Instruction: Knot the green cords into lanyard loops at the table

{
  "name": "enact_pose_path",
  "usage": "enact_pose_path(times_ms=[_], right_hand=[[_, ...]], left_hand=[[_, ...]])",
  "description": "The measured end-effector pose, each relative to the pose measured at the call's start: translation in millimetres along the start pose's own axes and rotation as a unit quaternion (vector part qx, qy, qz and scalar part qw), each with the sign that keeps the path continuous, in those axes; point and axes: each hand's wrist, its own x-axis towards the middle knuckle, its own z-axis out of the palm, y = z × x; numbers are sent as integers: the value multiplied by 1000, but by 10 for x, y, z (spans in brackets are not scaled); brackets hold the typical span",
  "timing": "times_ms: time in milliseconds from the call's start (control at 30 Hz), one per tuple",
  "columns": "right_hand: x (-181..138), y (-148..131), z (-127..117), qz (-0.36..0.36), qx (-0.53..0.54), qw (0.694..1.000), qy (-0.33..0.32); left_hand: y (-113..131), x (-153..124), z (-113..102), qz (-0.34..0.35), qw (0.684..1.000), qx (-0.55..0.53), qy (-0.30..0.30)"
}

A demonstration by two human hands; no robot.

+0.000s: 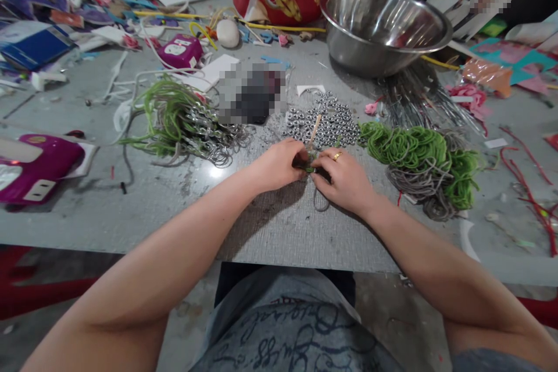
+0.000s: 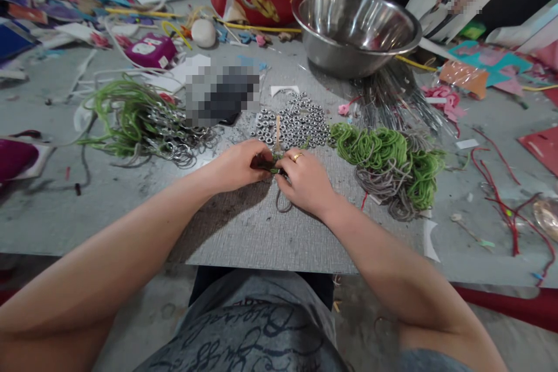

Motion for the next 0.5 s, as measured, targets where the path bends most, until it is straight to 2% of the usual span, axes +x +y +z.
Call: enact_pose_path(times_ms=[233,500], right_hand=[[3,-5,-6,5,6,1000,-7],[2,-9,-5,4,-1,1000,-3]], left_hand=[[-14,-14,28,19,999,27,3],[-14,-3,25,33,999,22,-23]])
